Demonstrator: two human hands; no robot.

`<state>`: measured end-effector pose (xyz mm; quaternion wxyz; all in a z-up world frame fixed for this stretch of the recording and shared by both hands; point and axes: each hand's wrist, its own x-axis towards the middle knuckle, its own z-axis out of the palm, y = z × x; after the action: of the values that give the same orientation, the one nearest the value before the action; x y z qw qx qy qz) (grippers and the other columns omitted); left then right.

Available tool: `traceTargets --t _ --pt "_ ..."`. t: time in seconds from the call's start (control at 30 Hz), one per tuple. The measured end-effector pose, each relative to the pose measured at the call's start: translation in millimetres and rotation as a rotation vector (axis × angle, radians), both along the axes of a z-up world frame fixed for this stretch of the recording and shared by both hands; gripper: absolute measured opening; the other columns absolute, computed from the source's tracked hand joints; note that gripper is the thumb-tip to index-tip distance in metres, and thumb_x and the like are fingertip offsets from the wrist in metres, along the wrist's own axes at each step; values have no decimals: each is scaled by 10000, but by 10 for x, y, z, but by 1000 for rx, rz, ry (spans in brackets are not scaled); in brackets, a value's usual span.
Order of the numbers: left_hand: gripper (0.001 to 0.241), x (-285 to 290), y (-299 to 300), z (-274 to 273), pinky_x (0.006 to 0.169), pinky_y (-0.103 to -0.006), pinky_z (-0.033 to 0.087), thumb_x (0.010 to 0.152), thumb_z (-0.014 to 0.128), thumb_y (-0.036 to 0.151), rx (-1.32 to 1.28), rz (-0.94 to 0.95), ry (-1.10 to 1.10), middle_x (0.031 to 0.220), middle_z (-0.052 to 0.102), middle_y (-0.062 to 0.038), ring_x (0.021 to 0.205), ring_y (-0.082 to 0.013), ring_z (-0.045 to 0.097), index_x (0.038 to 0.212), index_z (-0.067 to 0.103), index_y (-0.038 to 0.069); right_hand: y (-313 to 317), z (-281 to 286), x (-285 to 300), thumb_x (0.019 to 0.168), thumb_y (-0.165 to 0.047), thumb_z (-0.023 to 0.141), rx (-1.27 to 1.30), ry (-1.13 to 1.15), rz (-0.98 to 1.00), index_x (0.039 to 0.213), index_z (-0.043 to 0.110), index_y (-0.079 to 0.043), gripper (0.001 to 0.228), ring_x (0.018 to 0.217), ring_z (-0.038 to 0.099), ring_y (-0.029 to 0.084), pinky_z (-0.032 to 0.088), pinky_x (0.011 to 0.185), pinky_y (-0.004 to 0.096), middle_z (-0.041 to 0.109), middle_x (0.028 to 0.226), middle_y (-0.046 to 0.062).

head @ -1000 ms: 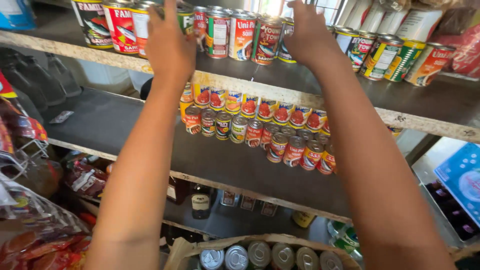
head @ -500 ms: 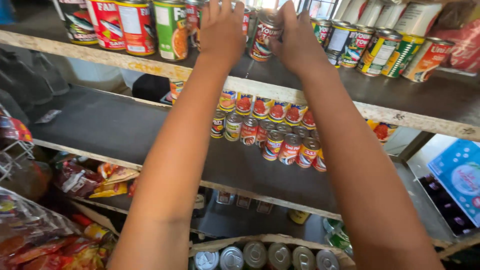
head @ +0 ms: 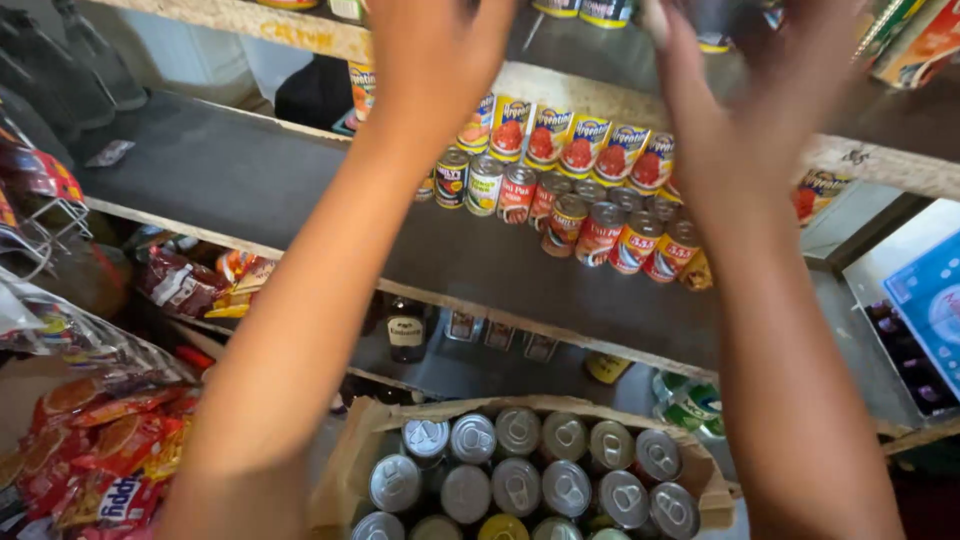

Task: Organizing canned goods onto a shelf from a box.

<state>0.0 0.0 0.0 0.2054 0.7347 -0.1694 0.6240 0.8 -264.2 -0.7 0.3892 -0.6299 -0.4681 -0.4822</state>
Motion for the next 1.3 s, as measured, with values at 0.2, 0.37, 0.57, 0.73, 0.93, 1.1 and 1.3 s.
traceTargets --t 0.2,0.37,0.57,0.73,0.93,1.1,1.3 --pt "628 -1004 -300 -917 1103 -421 470 917 856 58 81 -317 -158 1456 477 -208 1306 -382 547 1346 401 109 -288 -619 -963 935 -13 776 -45 392 331 1209 362 -97 504 1197 637 191 613 959 329 500 1485 113" --pt "708 -431 -205 -1777 1104 -427 505 877 847 5 -218 -391 434 1397 587 -232 1330 -391 614 1402 379 87 -47 -1111 -485 839 -116 853 -436 767 -247 1162 512 -74 471 726 673 319 514 697 384 677 1181 94" --pt "826 35 -116 -2449 1068 -428 506 830 805 -37 -356 -574 669 1332 634 -229 1302 -361 640 1459 287 104 -13 -2136 409 852 -87 806 -357 735 76 1292 454 -56 564 1157 725 267 564 950 367 707 1199 153" --pt "932 44 -194 -2616 1054 -420 514 794 843 32 -420 -609 693 1308 636 -220 1247 -349 660 1496 234 101 109 -2429 355 802 -182 893 -255 796 90 1398 355 -26 818 1160 675 253 529 949 381 666 1243 187" --pt "953 154 -173 -2858 990 -446 502 664 971 90 -282 -336 590 1296 593 -267 1195 -418 620 1399 368 24 131 -2617 435 694 -223 936 -288 1017 -48 1363 425 -38 862 1083 725 230 572 915 367 720 1203 151" --pt "678 29 -139 -2708 944 -412 560 680 958 117 -336 -312 792 1199 710 -176 1113 -324 706 1240 586 29 110 -2645 505 678 -190 971 -310 941 -56 1333 441 -26 859 1119 702 248 550 925 380 711 1207 169" --pt "596 54 -114 -2772 843 -371 581 674 917 113 -421 -413 769 1084 750 -146 978 -254 743 1172 610 2 34 -2780 606 815 -140 850 -206 1048 185 1288 498 -33 599 1090 740 189 590 926 337 748 1178 128"
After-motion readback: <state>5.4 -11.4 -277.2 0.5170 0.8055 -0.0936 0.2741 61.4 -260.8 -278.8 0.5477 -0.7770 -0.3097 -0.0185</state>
